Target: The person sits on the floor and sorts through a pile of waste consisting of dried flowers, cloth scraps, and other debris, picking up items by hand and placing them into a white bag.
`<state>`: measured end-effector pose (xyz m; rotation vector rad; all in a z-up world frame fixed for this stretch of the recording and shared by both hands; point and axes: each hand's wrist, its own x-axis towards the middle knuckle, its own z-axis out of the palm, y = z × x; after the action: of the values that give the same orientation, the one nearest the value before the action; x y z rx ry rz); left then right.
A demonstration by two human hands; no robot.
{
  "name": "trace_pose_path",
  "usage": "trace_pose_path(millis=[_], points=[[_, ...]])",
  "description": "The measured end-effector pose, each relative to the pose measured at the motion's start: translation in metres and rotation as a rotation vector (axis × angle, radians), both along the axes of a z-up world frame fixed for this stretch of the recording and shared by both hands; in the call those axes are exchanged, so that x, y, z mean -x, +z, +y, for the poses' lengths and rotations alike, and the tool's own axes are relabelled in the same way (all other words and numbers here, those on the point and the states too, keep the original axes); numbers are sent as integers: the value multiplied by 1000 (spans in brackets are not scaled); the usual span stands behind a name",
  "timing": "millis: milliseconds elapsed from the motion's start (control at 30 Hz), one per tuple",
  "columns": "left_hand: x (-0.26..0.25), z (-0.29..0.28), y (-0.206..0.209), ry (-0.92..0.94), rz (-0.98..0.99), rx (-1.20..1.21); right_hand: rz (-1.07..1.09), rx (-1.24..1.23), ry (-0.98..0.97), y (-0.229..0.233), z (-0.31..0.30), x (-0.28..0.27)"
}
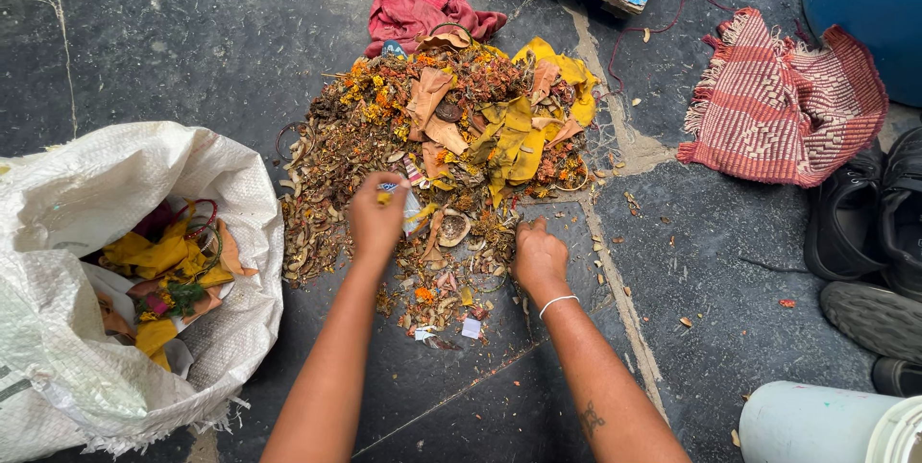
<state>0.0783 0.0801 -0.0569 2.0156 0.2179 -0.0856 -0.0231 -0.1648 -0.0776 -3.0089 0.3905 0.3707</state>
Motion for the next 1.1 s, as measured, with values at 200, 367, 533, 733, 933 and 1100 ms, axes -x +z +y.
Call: trace_pose_path(millis=[200, 367, 533, 733, 933, 1100], points=[[0, -44, 29, -391, -135, -544, 18, -1, -16, 1, 1, -2], [-6, -41, 24, -277, -137, -484, 15, -20, -6, 6, 2, 3], [-25, -9, 23, -18, -177, 278, 11, 3, 27, 3, 1, 5], [-36, 15, 57, 217, -24, 923, 49, -3, 18, 6, 3, 3], [-16, -12, 33, -27, 4, 723, 20, 7, 24, -2, 0, 1], [19, -46, 19, -374, 73, -270, 5, -6, 24, -7, -2, 0]])
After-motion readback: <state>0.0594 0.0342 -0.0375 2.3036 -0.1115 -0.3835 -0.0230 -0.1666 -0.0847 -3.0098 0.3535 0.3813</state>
